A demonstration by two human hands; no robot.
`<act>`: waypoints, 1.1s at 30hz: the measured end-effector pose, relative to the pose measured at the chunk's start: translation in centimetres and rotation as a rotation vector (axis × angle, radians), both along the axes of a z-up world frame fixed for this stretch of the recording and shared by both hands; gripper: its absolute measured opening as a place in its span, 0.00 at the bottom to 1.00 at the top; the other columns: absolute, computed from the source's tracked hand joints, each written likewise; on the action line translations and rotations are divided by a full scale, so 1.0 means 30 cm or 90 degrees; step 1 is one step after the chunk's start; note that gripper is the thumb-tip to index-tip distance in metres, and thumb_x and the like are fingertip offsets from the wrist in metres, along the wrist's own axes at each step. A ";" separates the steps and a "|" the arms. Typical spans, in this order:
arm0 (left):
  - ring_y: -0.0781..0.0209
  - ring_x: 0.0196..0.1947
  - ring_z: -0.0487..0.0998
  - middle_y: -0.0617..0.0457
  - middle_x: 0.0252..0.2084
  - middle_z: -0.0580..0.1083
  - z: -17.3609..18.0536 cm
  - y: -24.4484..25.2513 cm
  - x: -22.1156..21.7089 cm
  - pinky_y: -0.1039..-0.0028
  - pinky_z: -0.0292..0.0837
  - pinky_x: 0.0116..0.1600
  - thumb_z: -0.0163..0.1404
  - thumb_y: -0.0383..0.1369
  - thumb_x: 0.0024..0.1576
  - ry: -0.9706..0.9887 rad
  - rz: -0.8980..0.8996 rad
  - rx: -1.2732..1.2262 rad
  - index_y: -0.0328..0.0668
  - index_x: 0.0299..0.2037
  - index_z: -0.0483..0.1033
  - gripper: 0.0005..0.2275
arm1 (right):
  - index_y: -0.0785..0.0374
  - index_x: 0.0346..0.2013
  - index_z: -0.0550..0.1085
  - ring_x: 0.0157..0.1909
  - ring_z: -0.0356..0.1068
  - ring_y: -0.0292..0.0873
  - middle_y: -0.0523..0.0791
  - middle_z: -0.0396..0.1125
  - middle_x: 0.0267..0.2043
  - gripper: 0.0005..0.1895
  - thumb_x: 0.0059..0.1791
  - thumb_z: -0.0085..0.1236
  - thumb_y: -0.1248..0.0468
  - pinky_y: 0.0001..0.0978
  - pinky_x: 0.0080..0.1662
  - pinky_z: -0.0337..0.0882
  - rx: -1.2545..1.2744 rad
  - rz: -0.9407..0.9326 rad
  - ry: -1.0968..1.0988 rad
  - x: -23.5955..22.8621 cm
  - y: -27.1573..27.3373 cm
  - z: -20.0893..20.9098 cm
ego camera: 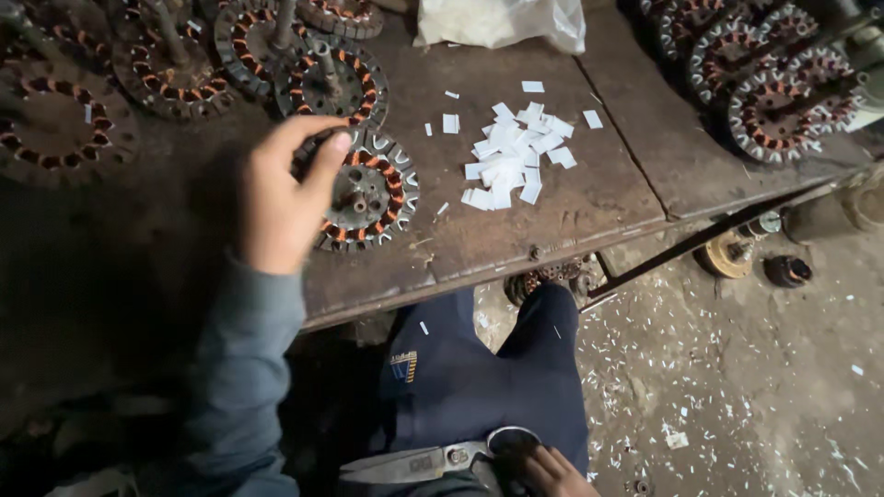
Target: The person cuts small white rectangular pieces with shears and inserts them into the slots of a circular motor stator. The person repeatedly picks up pieces, cuts them to size, and places them into the stator slots on the workbench.
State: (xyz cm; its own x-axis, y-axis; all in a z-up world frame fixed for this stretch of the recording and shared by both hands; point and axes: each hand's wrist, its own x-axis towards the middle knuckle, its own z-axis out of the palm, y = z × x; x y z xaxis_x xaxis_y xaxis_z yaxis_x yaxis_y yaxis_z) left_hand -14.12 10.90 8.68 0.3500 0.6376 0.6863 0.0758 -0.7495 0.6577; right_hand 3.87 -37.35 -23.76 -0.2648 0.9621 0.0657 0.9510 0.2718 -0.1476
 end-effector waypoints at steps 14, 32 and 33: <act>0.42 0.46 0.74 0.42 0.38 0.75 -0.254 -0.176 0.475 0.58 0.73 0.47 0.51 0.23 0.53 0.286 -0.019 0.244 0.37 0.31 0.77 0.02 | 0.54 0.55 0.73 0.47 0.72 0.50 0.47 0.72 0.46 0.31 0.36 0.63 0.65 0.38 0.48 0.74 -0.433 -0.286 0.367 -0.101 0.181 0.625; 0.69 0.41 0.80 0.53 0.42 0.80 -0.244 -0.128 0.361 0.78 0.77 0.46 0.56 0.20 0.60 -0.160 -0.460 -0.338 0.30 0.48 0.79 0.07 | 0.62 0.37 0.64 0.32 0.56 0.33 0.39 0.57 0.27 0.33 0.38 0.75 0.45 0.27 0.34 0.61 0.217 -0.497 0.629 -0.019 0.658 0.501; 0.68 0.43 0.81 0.53 0.43 0.80 -0.251 -0.123 0.359 0.77 0.79 0.48 0.55 0.18 0.59 -0.186 -0.492 -0.376 0.28 0.48 0.78 0.08 | 0.63 0.37 0.65 0.32 0.56 0.34 0.40 0.57 0.27 0.33 0.38 0.75 0.45 0.28 0.34 0.62 0.215 -0.526 0.582 -0.009 0.694 0.529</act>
State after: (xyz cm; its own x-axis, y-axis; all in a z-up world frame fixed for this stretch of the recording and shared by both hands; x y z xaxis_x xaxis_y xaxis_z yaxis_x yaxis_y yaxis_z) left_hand -3.35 7.21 1.16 0.6798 0.5723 0.4586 -0.5145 -0.0736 0.8543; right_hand 3.60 -16.54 -7.90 0.6724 0.7183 0.1787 0.4437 -0.1979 -0.8741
